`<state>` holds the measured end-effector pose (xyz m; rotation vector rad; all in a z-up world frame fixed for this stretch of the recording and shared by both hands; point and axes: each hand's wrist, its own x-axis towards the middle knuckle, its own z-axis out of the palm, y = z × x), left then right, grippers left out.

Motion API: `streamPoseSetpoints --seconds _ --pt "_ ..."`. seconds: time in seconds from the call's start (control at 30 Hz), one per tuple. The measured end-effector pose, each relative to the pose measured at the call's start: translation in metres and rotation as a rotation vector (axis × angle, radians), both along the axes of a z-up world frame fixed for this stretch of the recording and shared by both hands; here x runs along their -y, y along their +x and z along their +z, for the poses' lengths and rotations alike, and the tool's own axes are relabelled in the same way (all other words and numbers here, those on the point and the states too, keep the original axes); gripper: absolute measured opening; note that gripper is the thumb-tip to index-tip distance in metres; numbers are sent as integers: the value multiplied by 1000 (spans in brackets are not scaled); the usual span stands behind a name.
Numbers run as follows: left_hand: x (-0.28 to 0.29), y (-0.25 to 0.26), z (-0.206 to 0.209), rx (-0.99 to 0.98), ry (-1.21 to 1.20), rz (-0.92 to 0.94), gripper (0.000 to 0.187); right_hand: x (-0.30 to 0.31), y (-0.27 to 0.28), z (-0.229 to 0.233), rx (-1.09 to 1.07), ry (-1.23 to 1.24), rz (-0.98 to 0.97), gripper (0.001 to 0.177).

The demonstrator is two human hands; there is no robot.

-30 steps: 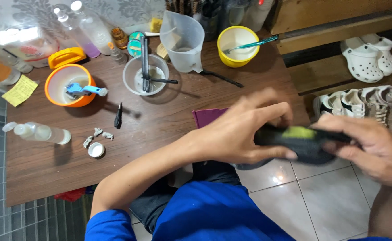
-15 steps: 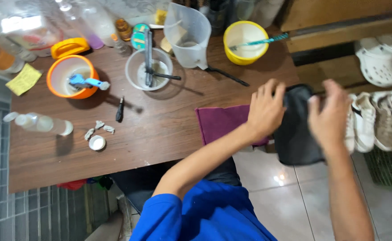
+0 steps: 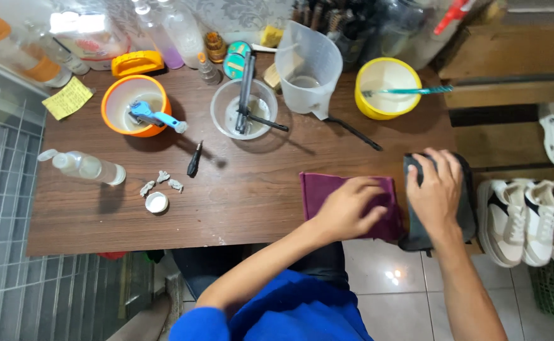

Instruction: The person scrubs the sole of a white sneaker with a black brush, then wipes the shoe with a purple cloth and a gray cloth. The shoe is placed on a wooden shelf next to other shoes. The person then folds the cloths and picks up a small bottle.

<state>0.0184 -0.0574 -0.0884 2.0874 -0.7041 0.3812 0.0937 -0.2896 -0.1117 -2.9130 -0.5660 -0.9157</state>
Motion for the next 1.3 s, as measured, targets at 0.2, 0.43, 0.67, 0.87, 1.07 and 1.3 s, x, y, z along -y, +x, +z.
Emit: streamPoseSetpoints --seconds 0.2,0.43,0.67,0.87,1.07,1.3 --pt "-122 -5 10 -585 -468 612 9 -102 35 6 -183 244 306 43" --pt "-189 26 36 -647 -1039 921 56 -125 34 22 -649 108 44 32" --pt "-217 37 0 -640 -1031 966 28 -135 1 109 -901 193 -65 27" --pt "-229 14 24 -808 -1133 867 23 -189 31 196 -623 363 287 18" --pt "-227 -5 4 -770 -1096 806 27 -350 167 211 -373 119 808 32" --pt "-233 -40 6 -743 -932 742 31 -427 293 89 -412 -548 342 27"
